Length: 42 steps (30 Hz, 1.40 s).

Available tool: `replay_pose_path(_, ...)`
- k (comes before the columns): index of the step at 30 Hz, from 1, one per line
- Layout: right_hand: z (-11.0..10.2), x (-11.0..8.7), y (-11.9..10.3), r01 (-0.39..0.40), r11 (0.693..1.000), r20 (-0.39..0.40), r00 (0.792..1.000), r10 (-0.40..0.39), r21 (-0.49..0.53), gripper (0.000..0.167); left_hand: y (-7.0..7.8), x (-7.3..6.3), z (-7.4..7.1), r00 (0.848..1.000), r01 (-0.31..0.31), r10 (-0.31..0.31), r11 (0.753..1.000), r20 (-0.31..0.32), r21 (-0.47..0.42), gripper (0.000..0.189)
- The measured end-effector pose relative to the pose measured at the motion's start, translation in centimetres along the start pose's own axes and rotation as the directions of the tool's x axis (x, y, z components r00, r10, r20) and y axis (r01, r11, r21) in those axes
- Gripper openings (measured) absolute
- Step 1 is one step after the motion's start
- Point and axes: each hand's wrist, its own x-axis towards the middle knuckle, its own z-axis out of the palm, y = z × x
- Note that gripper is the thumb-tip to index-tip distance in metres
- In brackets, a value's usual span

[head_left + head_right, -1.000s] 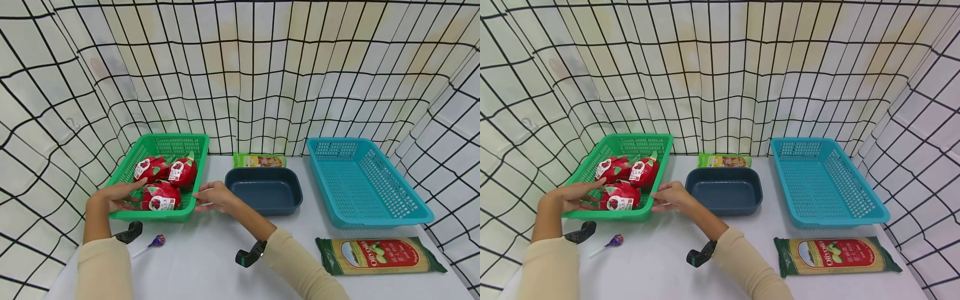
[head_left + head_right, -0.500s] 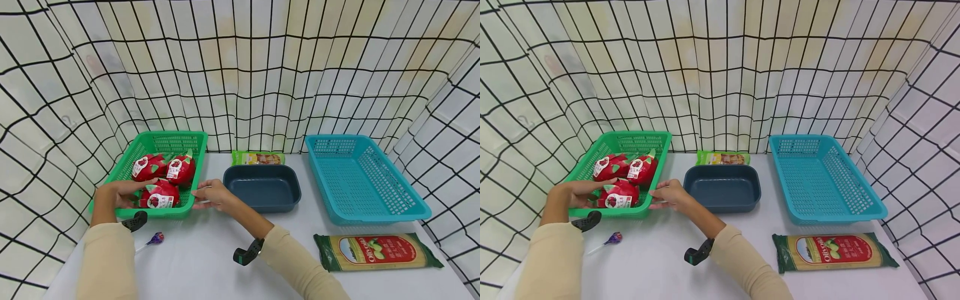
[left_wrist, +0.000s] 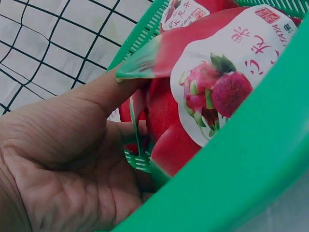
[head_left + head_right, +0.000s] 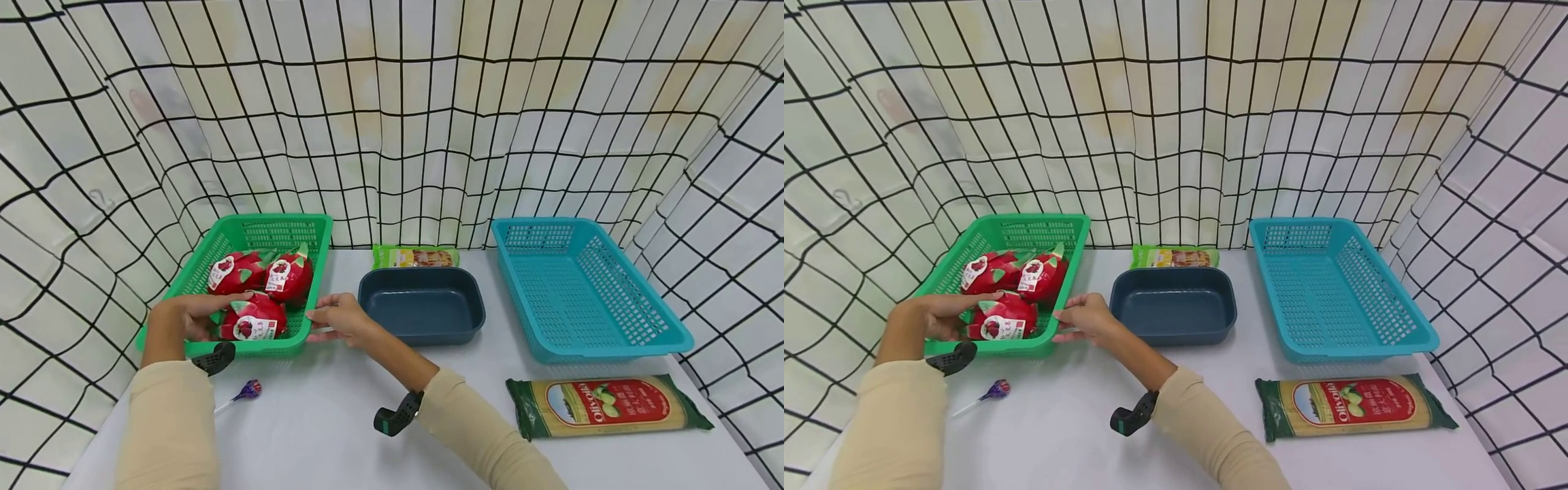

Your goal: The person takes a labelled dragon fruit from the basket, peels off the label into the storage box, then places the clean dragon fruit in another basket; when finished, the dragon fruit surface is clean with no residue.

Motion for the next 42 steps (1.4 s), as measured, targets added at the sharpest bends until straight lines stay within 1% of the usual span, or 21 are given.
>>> replay_pose_path(3,0.0,0.0,-0.1,0.001,1.000,-0.009,1.000,-0.001,-0.012,0.010,0.0,0.2,0.1,1.000,-0.011,0.011,1.000,0.000,-0.015,0.114)
replay_pose_path(7,0.0,0.0,-0.3,-0.001,1.000,-0.010,1.000,0.001,-0.022,0.014,-0.2,0.3,0.1,0.999,-0.027,0.028,0.999,0.020,-0.026,0.113)
replay_pose_path(10,0.0,0.1,-0.3,-0.002,1.000,-0.009,1.000,0.002,-0.023,0.015,-0.4,0.4,0.1,0.998,-0.044,0.046,0.998,0.033,-0.043,0.109)
replay_pose_path(15,0.1,0.2,0.0,0.006,1.000,-0.002,1.000,-0.006,-0.023,0.014,-0.6,0.5,0.2,0.997,-0.067,0.069,0.997,0.035,-0.041,0.102)
replay_pose_path(18,0.0,0.0,0.1,0.005,1.000,-0.003,1.000,-0.005,-0.018,0.017,-0.8,0.6,0.2,0.995,-0.087,0.088,0.996,0.051,-0.032,0.101)
replay_pose_path(22,-0.1,-0.3,0.2,0.006,1.000,-0.021,1.000,-0.006,-0.015,0.022,-0.9,0.8,0.3,0.992,-0.108,0.112,0.992,0.062,-0.060,0.099)
replay_pose_path(25,-0.1,-0.3,0.2,0.006,1.000,-0.020,1.000,-0.006,-0.013,0.022,-1.1,0.9,0.3,0.991,-0.120,0.124,0.990,0.050,-0.071,0.098)
replay_pose_path(27,0.0,-0.3,0.2,0.003,1.000,-0.015,1.000,-0.003,-0.007,0.020,-1.2,0.8,0.3,0.990,-0.131,0.134,0.990,0.048,-0.051,0.098)
replay_pose_path(31,0.0,-0.2,0.3,-0.002,1.000,-0.012,1.000,0.002,-0.003,0.017,-1.2,0.5,0.1,0.991,-0.129,0.131,0.991,0.034,-0.036,0.100)
replay_pose_path(38,0.0,-0.1,0.3,0.005,1.000,-0.022,1.000,-0.005,0.001,0.017,-1.1,0.4,0.5,0.990,-0.138,0.137,0.990,-0.024,-0.036,0.100)
replay_pose_path(42,0.0,-0.1,0.3,0.012,1.000,-0.016,1.000,-0.011,0.017,0.017,-0.9,0.1,0.6,0.988,-0.145,0.145,0.989,-0.057,-0.009,0.102)
